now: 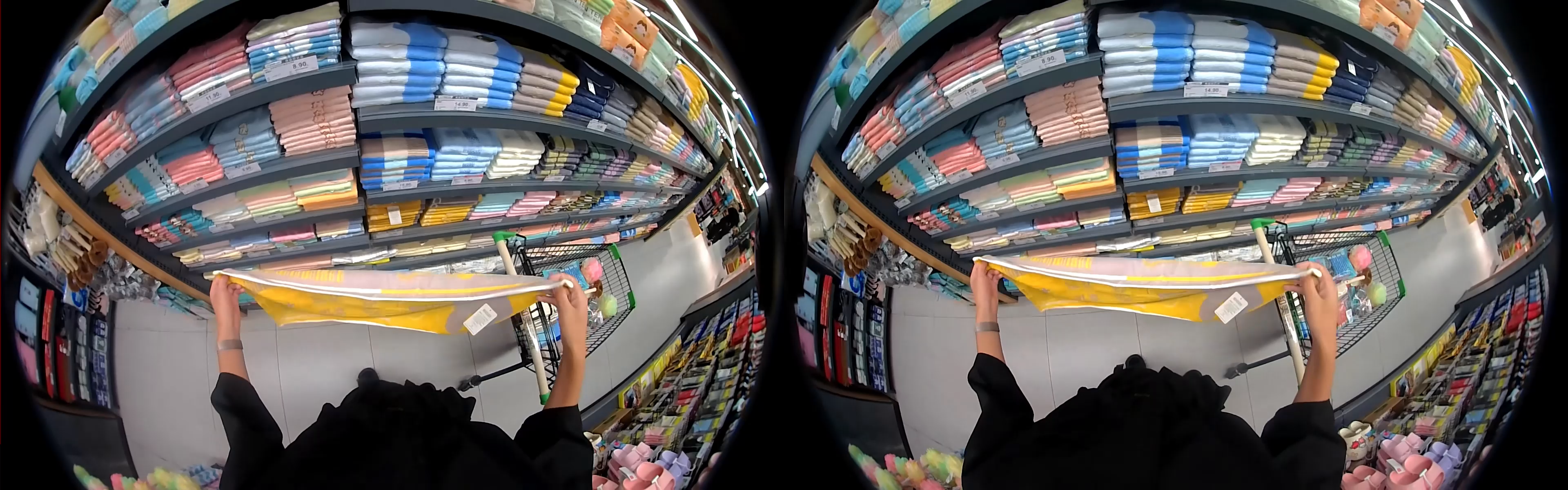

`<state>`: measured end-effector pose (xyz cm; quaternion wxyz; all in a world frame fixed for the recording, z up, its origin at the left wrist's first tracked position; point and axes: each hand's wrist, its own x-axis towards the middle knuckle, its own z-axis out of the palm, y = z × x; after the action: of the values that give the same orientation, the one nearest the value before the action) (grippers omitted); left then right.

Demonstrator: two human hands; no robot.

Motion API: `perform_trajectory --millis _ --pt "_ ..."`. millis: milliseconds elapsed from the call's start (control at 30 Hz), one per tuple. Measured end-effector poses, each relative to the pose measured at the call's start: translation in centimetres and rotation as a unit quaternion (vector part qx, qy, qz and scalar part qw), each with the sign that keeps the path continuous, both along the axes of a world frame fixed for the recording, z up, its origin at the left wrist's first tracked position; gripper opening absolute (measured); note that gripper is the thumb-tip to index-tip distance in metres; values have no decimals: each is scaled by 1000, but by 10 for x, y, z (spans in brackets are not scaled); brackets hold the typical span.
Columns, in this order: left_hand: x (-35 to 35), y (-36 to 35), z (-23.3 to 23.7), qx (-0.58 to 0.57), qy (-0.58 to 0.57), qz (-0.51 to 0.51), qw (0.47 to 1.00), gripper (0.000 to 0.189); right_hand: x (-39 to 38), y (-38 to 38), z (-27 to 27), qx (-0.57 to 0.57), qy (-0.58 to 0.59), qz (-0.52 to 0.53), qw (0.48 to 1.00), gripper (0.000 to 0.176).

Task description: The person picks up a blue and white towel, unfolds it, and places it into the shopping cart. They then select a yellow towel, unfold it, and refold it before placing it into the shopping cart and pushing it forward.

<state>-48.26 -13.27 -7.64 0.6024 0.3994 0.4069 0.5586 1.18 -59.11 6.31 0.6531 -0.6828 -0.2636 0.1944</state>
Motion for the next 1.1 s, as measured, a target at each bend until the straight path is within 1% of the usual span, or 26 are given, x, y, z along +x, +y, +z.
perform_trajectory --millis 33,100,167,200,233,267,300,333,367,400,433,467,500,533,600,633,667,700,767,800,833,867,900,967,1033,1100 --pt "1 4 -1 8 38 -10 999 15 4 4 0 -11 -6 -2 1000 20" --pt "3 10 -1 25 112 -25 993 14 6 7 6 -36 -39 -22 998 22" --pt "3 9 -1 23 109 -26 993 14 9 5 12 -79 -80 -54 992 24" --pt "0 8 -1 28 104 -33 994 14 8 6 13 -48 -112 -83 989 25" --pt "-3 7 0 34 98 -41 994 14 5 1 18 -41 -145 -96 984 21" --pt "-10 6 5 42 -1 -45 998 15 2 -9 28 -34 -180 -109 977 18" --pt "-20 4 17 50 -102 -50 992 15 -13 -24 52 -13 -238 -118 964 17" --pt "-33 -1 36 48 -166 -16 985 15 -33 -41 78 6 -294 -127 947 15" --pt "-49 -7 52 44 -228 17 973 14 -48 -55 93 22 -409 -191 892 18" --pt "-75 -4 55 71 -239 -21 968 16 -74 -73 118 80 -361 -138 919 17" --pt "-93 0 59 99 -251 -59 961 19 -96 -37 132 301 -394 -122 860 16" --pt "-83 -4 75 151 -275 -164 935 22 -96 -31 126 358 -408 -131 830 21" --pt "-61 -12 97 204 -294 -264 896 26 -86 -30 123 372 -418 -58 827 20" --pt "-37 -22 115 255 -307 -358 844 31 -76 -29 120 382 -422 17 822 20" --pt "19 -57 130 256 -288 -345 856 36 -76 -27 122 326 -245 195 892 19" --pt "51 -77 137 256 -279 -338 862 41 -86 -11 119 312 -177 183 915 24" --pt "81 -79 135 275 -292 -359 843 41 -92 5 114 287 -147 223 920 23" --pt "111 -81 134 293 -304 -379 823 42 -95 19 110 229 -194 244 922 18" --pt "149 -133 176 170 -204 -443 856 23 -110 45 109 150 -225 299 915 18" --pt "166 -156 189 102 -176 -443 873 19 -119 58 108 146 -219 329 907 18" --pt "179 -164 186 162 -104 -502 843 14 -122 67 99 124 -257 341 896 16" --pt "194 -177 184 166 -109 -552 810 14 -129 74 92 109 -272 324 899 16" --pt "206 -190 192 233 -53 -570 786 15 -135 80 88 94 -287 306 903 17" --pt "225 -210 193 294 22 -574 764 16 -137 87 83 142 -346 258 891 19" --pt "238 -220 186 290 4 -598 747 20 -134 84 81 137 -348 255 891 18" --pt "240 -220 180 252 -6 -626 738 24 -127 80 73 128 -334 272 893 18"
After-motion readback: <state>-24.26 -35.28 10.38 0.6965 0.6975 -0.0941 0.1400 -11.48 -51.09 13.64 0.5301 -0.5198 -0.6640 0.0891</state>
